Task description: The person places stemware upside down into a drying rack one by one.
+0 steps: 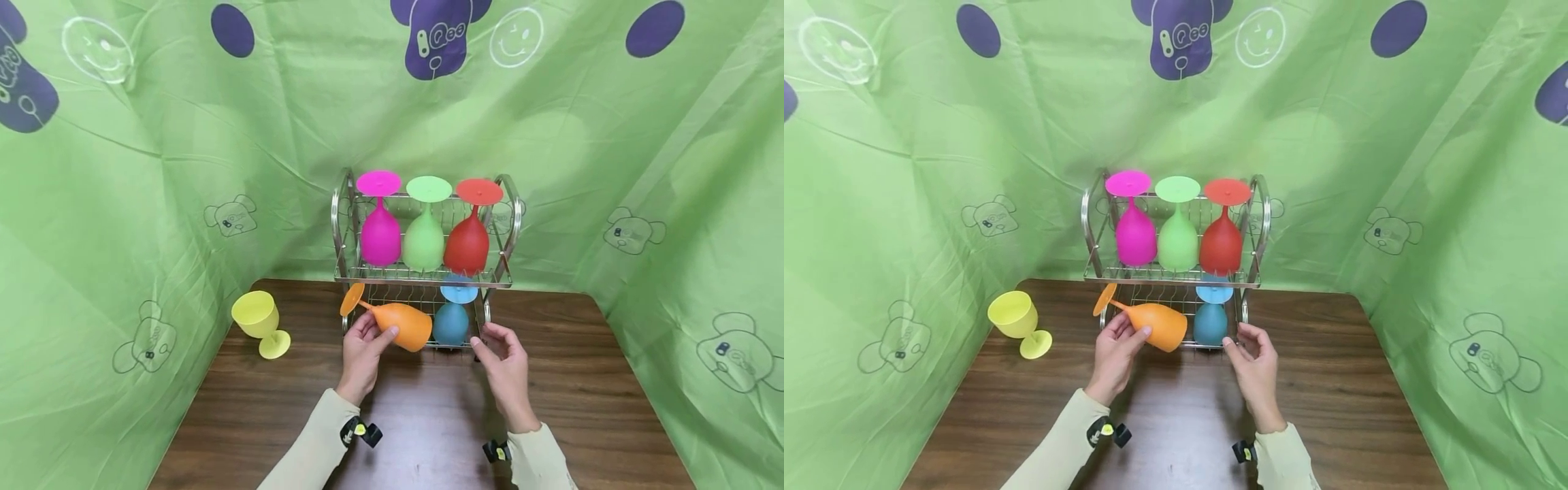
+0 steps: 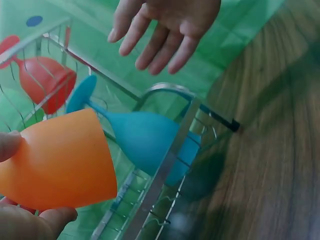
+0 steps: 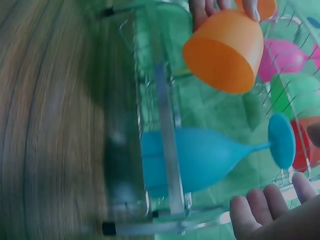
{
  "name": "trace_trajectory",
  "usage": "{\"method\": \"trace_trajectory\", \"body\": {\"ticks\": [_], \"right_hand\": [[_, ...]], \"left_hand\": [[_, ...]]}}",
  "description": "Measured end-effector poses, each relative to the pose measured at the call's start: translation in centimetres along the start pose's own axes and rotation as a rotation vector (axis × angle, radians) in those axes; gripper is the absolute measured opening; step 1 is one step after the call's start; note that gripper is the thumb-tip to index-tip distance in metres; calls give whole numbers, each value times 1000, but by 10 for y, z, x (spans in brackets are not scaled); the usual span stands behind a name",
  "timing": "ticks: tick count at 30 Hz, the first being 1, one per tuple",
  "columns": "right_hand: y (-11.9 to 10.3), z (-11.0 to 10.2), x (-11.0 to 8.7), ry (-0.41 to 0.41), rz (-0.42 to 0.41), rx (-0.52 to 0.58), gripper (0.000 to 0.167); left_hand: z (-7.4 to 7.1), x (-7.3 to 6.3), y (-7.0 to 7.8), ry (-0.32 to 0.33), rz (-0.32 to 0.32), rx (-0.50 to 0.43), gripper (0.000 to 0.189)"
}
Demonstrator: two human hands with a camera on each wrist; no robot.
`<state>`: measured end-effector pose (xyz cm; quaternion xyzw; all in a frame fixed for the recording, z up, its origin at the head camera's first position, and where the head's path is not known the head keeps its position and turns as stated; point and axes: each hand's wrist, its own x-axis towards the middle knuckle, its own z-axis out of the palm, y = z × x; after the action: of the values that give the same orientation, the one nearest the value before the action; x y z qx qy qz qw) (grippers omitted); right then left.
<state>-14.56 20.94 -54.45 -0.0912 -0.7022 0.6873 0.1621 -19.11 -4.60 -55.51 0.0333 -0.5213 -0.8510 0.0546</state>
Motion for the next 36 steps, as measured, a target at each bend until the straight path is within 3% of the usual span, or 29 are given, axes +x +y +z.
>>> {"method": "trace_trajectory", "body": {"ticks": [5, 10, 23, 27, 36], "right_hand": [[11, -5, 14, 40, -15, -31, 45], [25, -7, 24, 62, -30, -130, 44], [49, -6, 40, 115, -85, -258, 39], [54, -8, 44, 144, -132, -307, 36], [53, -11, 49, 150, -154, -351, 33]], "left_hand": [[3, 14, -8, 53, 17, 52, 65], [2, 24, -15, 89, 6, 127, 65], [10, 42, -25, 28, 30, 388, 66], [15, 44, -26, 18, 58, 508, 63], [27, 48, -32, -3, 141, 786, 59]]}}
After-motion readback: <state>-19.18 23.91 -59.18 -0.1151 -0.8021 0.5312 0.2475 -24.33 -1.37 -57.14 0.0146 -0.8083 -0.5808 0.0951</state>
